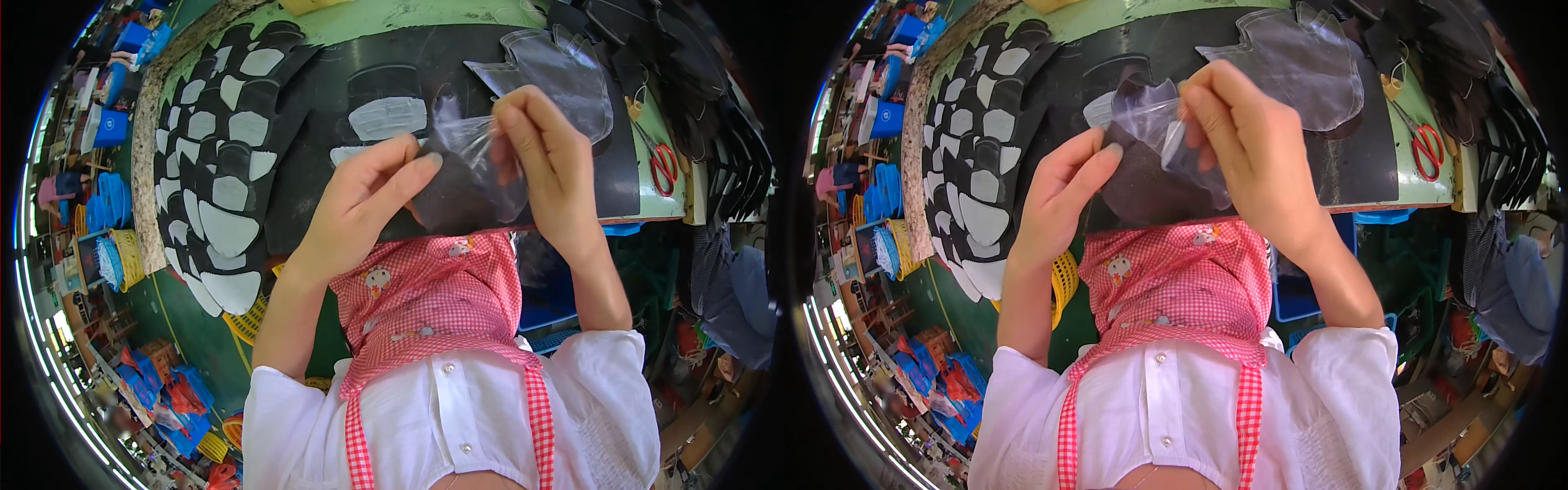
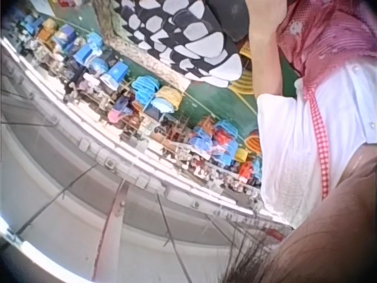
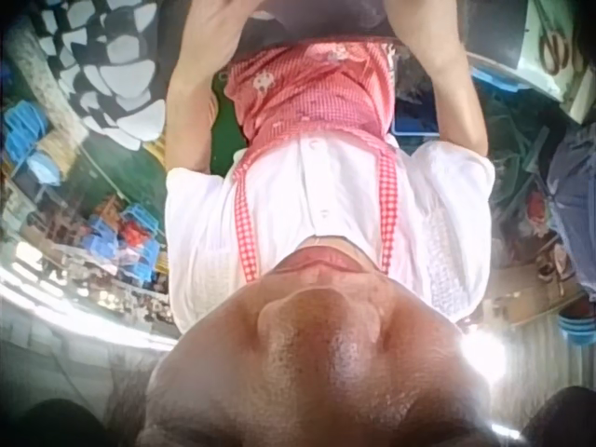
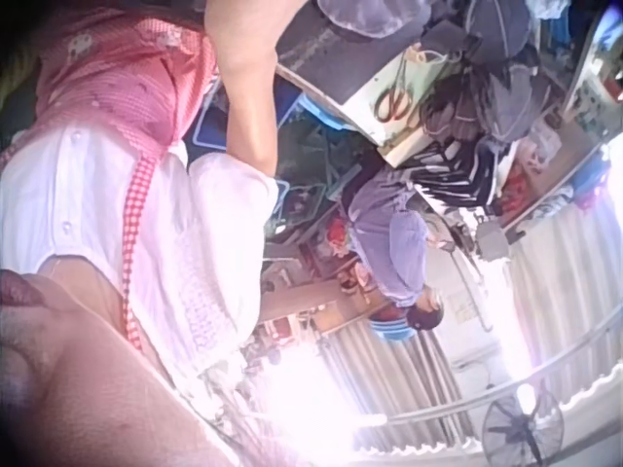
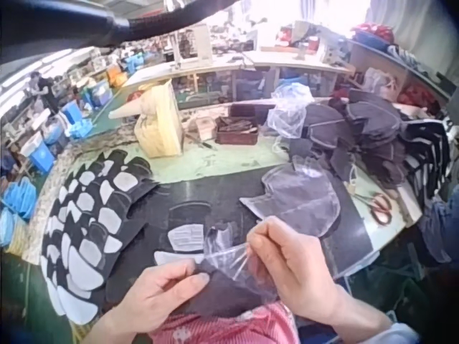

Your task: Applying glue to shoe components with a brush and then carefully aligning and pressing pieces together for assembly.

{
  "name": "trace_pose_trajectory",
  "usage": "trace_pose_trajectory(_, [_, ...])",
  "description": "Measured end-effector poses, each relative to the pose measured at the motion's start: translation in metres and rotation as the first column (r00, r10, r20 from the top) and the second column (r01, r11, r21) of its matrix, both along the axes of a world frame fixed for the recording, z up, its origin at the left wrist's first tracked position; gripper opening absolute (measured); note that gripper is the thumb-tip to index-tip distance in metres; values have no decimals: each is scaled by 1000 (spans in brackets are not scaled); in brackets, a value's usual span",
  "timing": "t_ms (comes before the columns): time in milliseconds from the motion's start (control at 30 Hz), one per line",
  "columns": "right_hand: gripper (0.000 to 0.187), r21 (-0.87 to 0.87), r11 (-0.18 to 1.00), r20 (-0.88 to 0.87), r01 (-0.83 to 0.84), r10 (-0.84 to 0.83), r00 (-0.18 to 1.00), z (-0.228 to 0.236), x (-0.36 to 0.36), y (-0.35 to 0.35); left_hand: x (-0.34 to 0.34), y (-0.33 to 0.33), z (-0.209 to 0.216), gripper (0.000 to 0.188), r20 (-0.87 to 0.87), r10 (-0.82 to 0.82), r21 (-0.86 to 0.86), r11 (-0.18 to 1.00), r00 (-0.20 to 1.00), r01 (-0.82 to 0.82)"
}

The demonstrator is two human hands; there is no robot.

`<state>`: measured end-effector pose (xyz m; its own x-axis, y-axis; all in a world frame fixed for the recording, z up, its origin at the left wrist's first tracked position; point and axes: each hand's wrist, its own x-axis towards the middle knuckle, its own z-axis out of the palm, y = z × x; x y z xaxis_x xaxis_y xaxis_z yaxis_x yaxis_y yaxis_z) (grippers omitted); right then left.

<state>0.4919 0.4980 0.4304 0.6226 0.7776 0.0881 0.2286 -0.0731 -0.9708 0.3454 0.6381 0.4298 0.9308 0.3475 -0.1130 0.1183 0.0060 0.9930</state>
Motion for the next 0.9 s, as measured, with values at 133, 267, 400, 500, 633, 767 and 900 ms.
trace_pose_trajectory(133, [13, -148, 989, -64, 18, -28, 998, 3, 3, -2, -6, 2, 1, 23, 26, -5, -132, 991, 1000, 8])
trace_pose_trajectory(267, [24, -52, 999, 281, -7, 21, 960, -2, -12, 9, 7, -9, 0, 17, 37, -4, -17, 1000, 999, 4])
trace_pose_trajectory(400, [19, -40, 999, 325, 5, 8, 946, -11, -7, 15, 2, 5, -10, 17, 61, -43, -178, 983, 997, 53])
trace_pose_trajectory(500, [18, 31, 998, 279, 61, -67, 958, -16, -16, 20, 29, -26, -8, 24, 21, 249, -386, 896, 968, -222])
trace_pose_trajectory(633, [22, 191, 977, -23, 94, -91, 996, -31, -25, 22, 41, -32, -36, 23, 155, 399, -307, 889, 904, -339])
trace_pose_trajectory(767, [33, 348, 847, -933, 402, 273, 232, -44, 4, -7, 48, -40, -12, 21, -14, 601, -582, 645, 799, -495])
trace_pose_trajectory(900, [26, 101, 733, -941, 673, -149, 304, -86, 58, -88, 23, -9, -37, 22, -17, 573, -664, 606, 819, -438])
